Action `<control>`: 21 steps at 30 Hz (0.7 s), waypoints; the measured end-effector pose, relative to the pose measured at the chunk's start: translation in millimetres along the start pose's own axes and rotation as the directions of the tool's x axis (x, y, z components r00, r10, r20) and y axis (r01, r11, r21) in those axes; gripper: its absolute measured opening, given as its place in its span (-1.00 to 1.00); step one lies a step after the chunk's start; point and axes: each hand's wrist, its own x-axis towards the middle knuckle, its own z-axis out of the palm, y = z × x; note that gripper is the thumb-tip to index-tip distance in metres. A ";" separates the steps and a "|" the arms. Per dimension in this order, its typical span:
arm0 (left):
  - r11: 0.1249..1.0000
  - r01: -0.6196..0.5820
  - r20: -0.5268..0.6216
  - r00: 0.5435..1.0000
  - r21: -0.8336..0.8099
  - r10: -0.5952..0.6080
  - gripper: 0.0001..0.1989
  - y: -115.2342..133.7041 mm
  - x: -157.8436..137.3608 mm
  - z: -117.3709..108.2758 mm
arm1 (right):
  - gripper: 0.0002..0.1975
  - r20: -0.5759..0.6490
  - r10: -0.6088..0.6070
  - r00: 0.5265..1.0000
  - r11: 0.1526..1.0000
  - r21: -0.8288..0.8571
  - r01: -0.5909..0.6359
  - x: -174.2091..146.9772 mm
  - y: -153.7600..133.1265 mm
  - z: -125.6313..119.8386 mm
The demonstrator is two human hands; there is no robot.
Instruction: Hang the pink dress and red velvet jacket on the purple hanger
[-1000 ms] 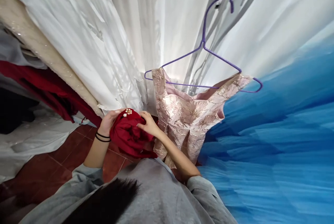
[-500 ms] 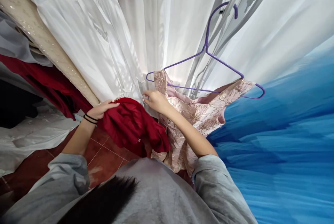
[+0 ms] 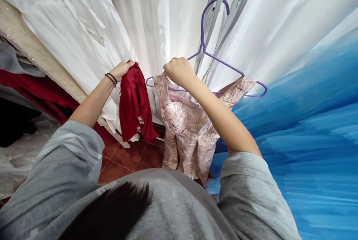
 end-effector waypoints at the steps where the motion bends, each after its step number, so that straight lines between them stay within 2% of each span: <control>1: 0.999 -0.033 0.010 0.999 0.031 0.033 -0.67 4.3 1.9 3.5 | -0.70 -0.012 0.002 1.000 1.000 0.012 -0.002 -0.7 -0.3 0.0; 4: 0.979 -0.182 0.101 0.980 0.094 0.173 -0.59 13.9 -5.7 15.8 | -0.73 -0.059 0.013 0.998 0.999 0.044 -0.011 -0.8 -1.2 -1.4; 6: 0.945 -0.316 0.150 0.942 0.089 0.301 -0.54 19.1 -17.8 28.6 | -0.75 -0.093 -0.001 0.996 0.999 0.052 0.006 1.5 -2.1 -1.7; 9: 0.859 -0.509 0.155 0.853 0.043 0.498 -0.50 26.0 -40.6 58.0 | -0.74 -0.112 0.000 0.994 0.999 0.052 0.006 5.9 -4.6 -0.6; 12: 0.753 -0.658 0.075 0.752 0.017 0.655 -0.48 27.0 -65.7 93.2 | -0.72 -0.126 0.039 0.991 0.997 0.070 -0.030 6.4 -7.5 0.5; 15: 0.691 -0.718 0.000 0.693 0.081 0.721 -0.43 17.8 -85.8 118.8 | -0.68 -0.150 0.083 0.985 0.993 0.101 -0.068 0.8 -7.8 -1.7; 17: 0.664 -0.729 0.012 0.675 0.165 0.738 -0.39 8.5 -92.2 125.4 | -0.65 -0.161 0.070 0.984 0.991 0.124 -0.050 -3.0 -3.8 -6.9; 19: 0.627 -0.747 0.062 0.652 0.222 0.756 -0.35 0.2 -92.8 123.9 | -0.60 -0.110 -0.014 0.994 0.985 0.167 0.032 -2.9 4.6 -15.1; 21: 0.576 -0.785 0.145 0.612 0.229 0.777 -0.31 -5.9 -89.1 116.3 | -0.57 0.011 -0.146 0.989 0.958 0.250 0.139 2.4 15.8 -24.5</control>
